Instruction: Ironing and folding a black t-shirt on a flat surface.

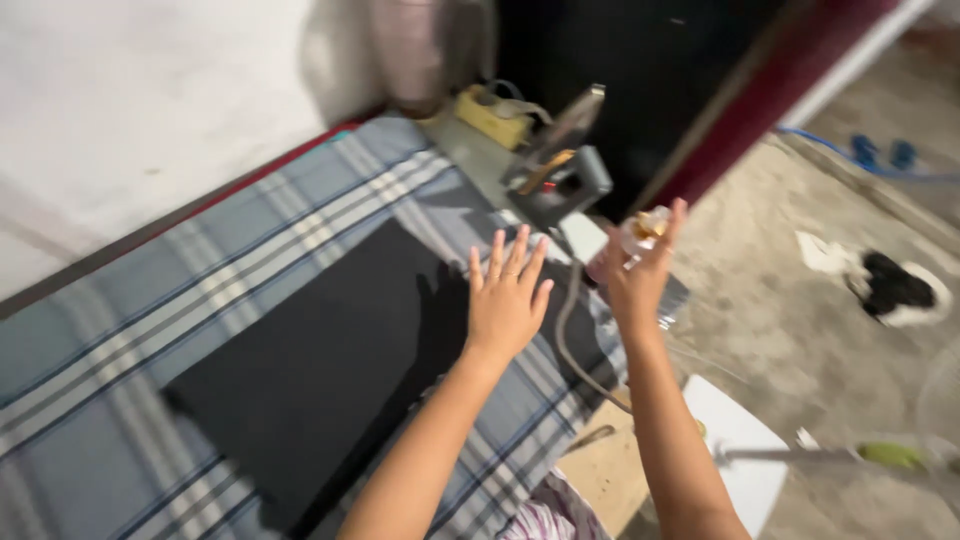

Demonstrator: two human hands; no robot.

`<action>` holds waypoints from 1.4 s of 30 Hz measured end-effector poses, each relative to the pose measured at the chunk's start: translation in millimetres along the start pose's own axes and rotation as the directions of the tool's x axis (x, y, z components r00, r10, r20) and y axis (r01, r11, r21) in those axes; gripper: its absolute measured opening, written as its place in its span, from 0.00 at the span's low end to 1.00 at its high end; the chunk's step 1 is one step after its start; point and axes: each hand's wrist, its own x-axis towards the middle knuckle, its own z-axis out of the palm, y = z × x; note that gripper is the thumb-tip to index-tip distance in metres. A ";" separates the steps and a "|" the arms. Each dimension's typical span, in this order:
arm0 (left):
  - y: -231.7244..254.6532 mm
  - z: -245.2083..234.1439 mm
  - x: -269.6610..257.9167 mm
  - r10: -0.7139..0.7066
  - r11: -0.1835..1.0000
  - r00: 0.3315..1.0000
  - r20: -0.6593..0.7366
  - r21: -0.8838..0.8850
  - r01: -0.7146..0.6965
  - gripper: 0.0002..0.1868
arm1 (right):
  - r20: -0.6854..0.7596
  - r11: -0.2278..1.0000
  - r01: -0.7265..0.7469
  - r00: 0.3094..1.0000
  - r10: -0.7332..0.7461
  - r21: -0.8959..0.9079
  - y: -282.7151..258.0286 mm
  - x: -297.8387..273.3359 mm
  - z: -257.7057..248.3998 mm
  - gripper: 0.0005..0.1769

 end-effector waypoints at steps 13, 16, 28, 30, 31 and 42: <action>-191.6 -145.3 -184.5 -0.579 0.691 0.792 -0.194 0.398 0.604 0.31 | 0.658 0.844 0.086 0.586 -0.472 0.529 -254.8 -55.4 108.8 0.40; -202.5 -175.4 -214.2 -0.660 0.651 0.727 -0.190 0.337 0.680 0.30 | 0.845 0.915 0.045 0.369 -0.388 0.400 -280.5 -66.8 118.2 0.36; -230.3 -190.3 -234.0 -0.694 0.651 0.677 -0.244 0.188 0.735 0.28 | 0.867 0.920 0.031 0.324 -0.379 0.390 -239.8 -66.9 74.2 0.33; -228.8 -191.3 -233.2 -0.696 0.645 0.673 -0.253 0.192 0.739 0.28 | 0.910 0.951 0.042 0.282 -0.305 0.306 -218.0 -66.8 61.8 0.34; -227.8 -191.6 -230.9 -0.695 0.649 0.675 -0.249 0.188 0.737 0.28 | 0.911 0.953 0.044 0.284 -0.300 0.300 -207.7 -64.3 61.7 0.34; -190.6 -195.0 -200.9 -0.548 0.796 0.811 -0.204 0.171 0.581 0.27 | 0.793 0.993 0.110 0.607 -0.044 -0.029 -169.1 -18.2 105.1 0.36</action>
